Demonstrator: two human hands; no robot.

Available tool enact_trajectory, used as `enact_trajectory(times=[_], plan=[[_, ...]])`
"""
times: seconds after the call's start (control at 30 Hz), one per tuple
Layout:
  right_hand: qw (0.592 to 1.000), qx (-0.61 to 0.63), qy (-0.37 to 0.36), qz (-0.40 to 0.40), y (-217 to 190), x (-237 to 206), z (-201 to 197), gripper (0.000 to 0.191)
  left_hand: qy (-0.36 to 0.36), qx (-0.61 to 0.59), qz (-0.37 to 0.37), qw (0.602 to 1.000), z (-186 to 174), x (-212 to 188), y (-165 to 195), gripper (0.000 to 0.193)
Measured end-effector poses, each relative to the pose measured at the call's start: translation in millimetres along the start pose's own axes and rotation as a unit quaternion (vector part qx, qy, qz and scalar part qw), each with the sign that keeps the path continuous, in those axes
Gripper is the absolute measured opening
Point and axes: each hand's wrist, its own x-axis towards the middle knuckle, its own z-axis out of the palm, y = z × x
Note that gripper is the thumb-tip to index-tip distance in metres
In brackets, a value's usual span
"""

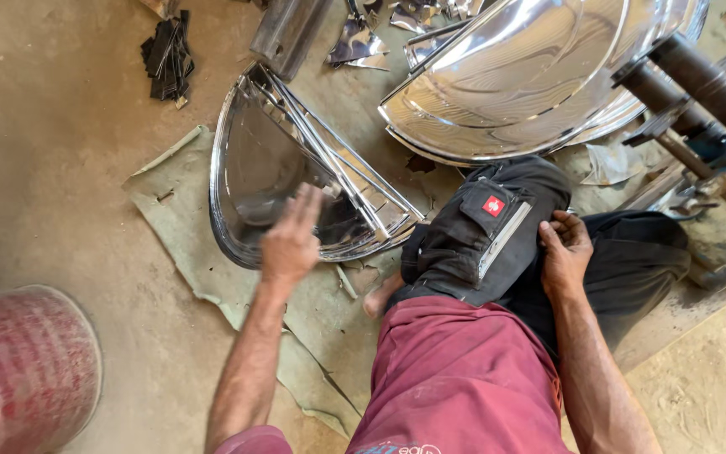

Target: The person sits on the floor and uses a manual metal bending machine to shape the edges of semi-circular stainless steel panels. They repeatedly place each panel into the machine, turn the handwheel to bend the edge, and then remove the finished piece to place it on a growing stack.

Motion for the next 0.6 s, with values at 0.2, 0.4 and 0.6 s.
enact_trajectory(times=[0.2,0.4,0.6], plan=[[0.999,0.033,-0.002,-0.011,0.6,-13.6,-8.9,0.034,0.11,-0.077,0.008,0.991,-88.1,0.3,-28.4,0.089],[1.0,0.021,0.007,-0.01,-4.7,-18.6,-1.4,0.035,0.022,-0.034,-0.001,0.999,-19.5,-13.3,-10.4,0.092],[1.0,0.02,0.002,0.006,-10.6,-17.7,10.4,0.037,-0.058,0.07,-0.025,0.996,82.1,-15.6,40.8,0.092]])
